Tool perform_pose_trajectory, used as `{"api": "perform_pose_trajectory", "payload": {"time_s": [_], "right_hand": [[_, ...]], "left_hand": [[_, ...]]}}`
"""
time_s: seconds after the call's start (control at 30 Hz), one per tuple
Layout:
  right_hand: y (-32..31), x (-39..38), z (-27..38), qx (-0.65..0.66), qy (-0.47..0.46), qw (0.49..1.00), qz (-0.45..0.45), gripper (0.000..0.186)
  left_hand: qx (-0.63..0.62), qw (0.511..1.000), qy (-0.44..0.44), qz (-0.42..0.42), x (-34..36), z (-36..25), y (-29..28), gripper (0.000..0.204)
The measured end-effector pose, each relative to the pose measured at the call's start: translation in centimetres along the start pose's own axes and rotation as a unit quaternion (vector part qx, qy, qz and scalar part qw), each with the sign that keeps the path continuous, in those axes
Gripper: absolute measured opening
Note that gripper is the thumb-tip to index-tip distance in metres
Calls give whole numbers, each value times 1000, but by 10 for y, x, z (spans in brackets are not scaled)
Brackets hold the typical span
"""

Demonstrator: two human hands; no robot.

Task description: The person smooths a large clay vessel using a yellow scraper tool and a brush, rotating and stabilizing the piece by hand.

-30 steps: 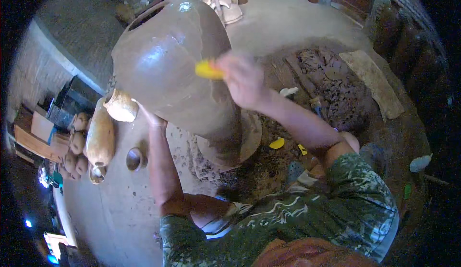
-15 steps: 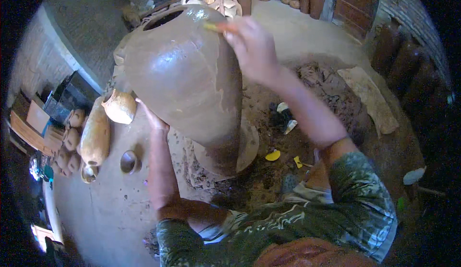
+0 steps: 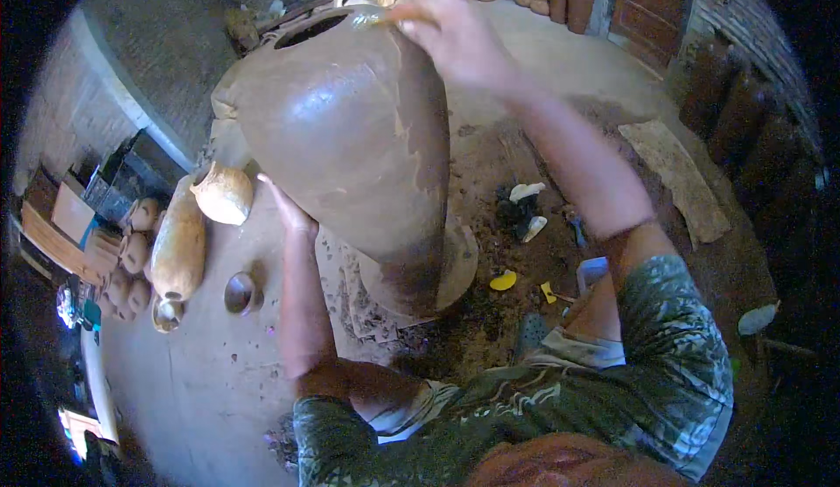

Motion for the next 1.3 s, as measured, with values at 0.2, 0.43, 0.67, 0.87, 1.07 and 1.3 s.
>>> {"api": "perform_pose_trajectory", "payload": {"time_s": [0.2,0.43,0.67,0.87,1.07,1.3], "right_hand": [[-6,-88,64,-12,-212,977,2,22],[-18,19,14,-53,-63,997,8,19],[-7,-40,50,-50,-153,987,-30,21],[-20,-49,49,-44,-229,972,9,23],[-1,25,44,-63,-148,986,32,23],[-9,-76,72,-50,-265,962,48,19]], "left_hand": [[-6,1000,11,18,6,1,-7,97],[11,1000,7,18,-12,2,14,98],[10,1000,2,12,-12,-10,15,96],[23,999,23,0,-9,-13,15,97],[29,999,22,16,-13,-9,19,98],[-4,1000,3,16,-6,-4,13,94]]}}
Point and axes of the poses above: each hand's wrist, its own x-axis towards the middle knuckle, its own y-axis out of the palm, z = x × y, the point moved 3 cm from there along x, towards the middle knuckle
